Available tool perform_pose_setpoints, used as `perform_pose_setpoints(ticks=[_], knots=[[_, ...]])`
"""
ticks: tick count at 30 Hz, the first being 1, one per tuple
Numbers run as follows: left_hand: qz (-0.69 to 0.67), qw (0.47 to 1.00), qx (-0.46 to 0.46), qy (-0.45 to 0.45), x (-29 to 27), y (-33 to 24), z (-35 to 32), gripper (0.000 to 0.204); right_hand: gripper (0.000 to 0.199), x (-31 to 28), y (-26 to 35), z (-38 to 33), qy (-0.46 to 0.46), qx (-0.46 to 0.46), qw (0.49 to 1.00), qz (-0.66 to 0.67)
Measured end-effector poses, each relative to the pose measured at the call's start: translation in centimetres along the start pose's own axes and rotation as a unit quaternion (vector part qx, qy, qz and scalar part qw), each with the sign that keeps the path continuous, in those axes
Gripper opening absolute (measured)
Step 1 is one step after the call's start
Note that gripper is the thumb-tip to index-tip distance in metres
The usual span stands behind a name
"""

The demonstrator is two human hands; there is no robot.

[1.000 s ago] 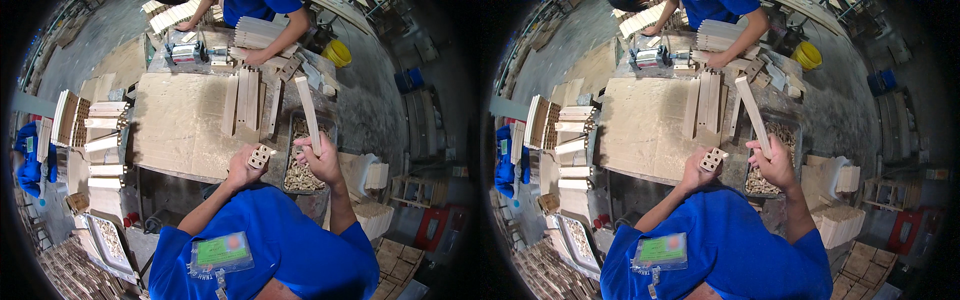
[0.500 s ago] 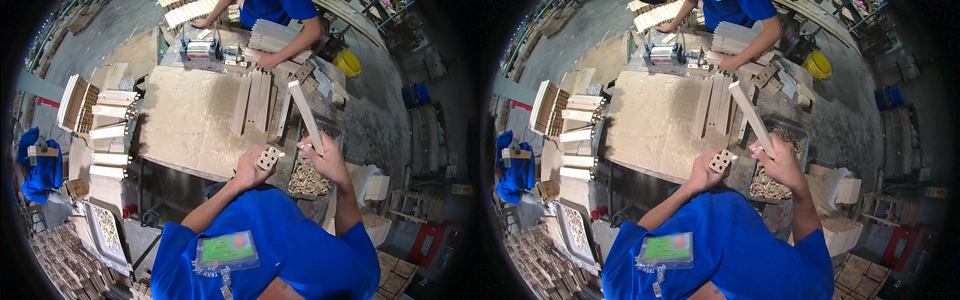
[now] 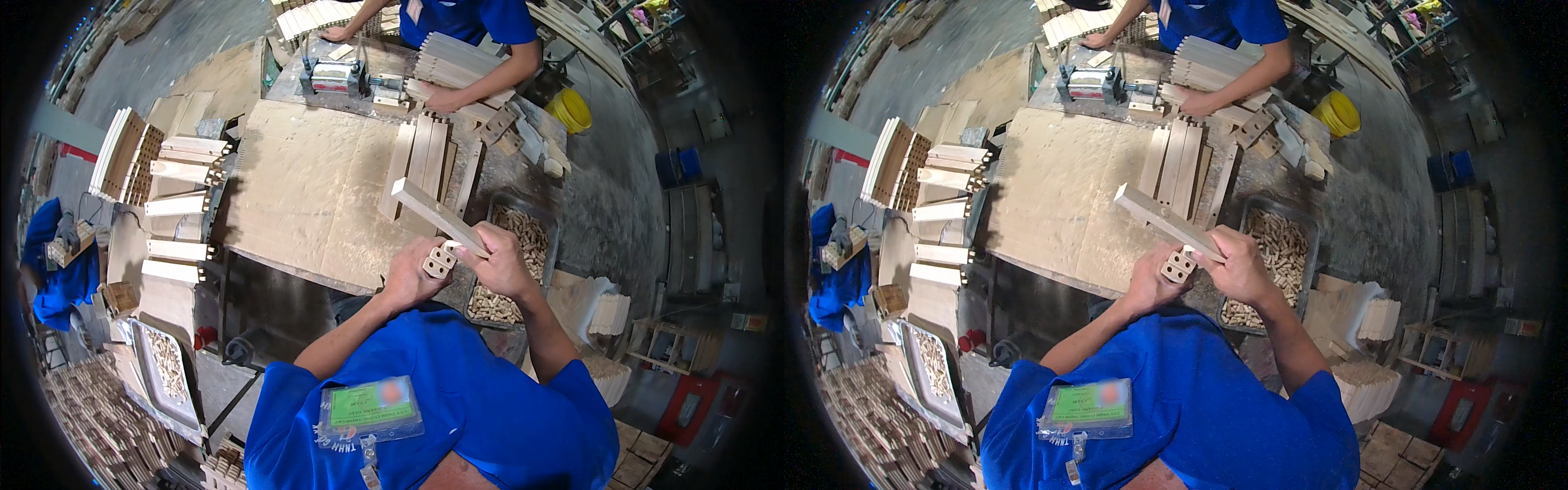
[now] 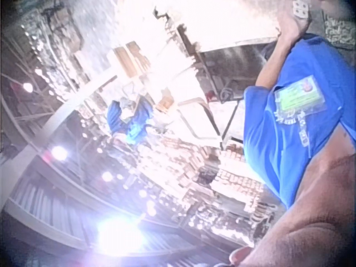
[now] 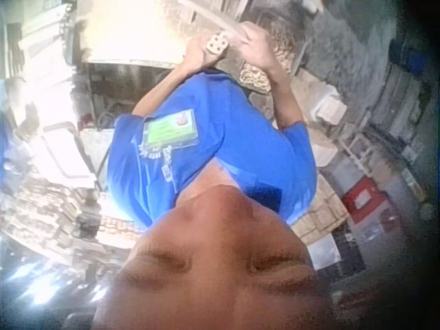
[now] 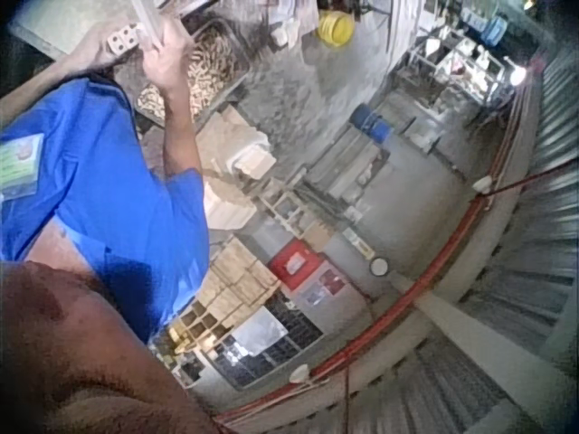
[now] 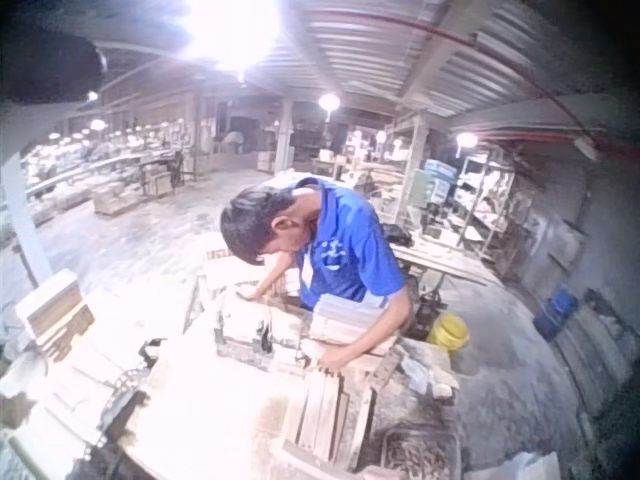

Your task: The person inserts small wooden dowels into pre-drilled holes on rectangular wooden pieces. They pick up dowels from a tray and tap them into place using a wooden block, then place the finished pieces onto a stack.

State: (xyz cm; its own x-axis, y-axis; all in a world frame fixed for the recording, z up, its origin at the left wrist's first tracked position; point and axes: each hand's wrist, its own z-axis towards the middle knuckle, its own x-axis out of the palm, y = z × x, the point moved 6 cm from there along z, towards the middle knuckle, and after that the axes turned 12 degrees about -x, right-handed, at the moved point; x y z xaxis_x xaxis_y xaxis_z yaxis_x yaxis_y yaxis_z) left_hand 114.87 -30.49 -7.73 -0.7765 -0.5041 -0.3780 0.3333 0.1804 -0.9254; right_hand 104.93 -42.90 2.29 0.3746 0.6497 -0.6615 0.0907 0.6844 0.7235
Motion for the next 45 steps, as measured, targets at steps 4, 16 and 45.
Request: perform_pose_setpoints(ticks=[4, 16, 45], knots=[[-0.009, 1.000, -0.005, -0.005, 0.0, -0.2, 0.1, 0.046, 0.016, -0.5, 0.5, 0.0, 0.019, -0.039, 0.998, -0.047], [0.008, 0.998, -0.041, 0.048, 1.0, 0.5, 0.4, 0.033, 0.016, -0.1, 2.3, 1.9, 0.159, -0.103, 0.964, -0.189], [-0.153, 0.978, -0.090, -0.108, -2.1, 4.6, 0.1, 0.050, 0.032, 2.7, 5.3, -3.7, -0.003, -0.040, 0.993, -0.112]])
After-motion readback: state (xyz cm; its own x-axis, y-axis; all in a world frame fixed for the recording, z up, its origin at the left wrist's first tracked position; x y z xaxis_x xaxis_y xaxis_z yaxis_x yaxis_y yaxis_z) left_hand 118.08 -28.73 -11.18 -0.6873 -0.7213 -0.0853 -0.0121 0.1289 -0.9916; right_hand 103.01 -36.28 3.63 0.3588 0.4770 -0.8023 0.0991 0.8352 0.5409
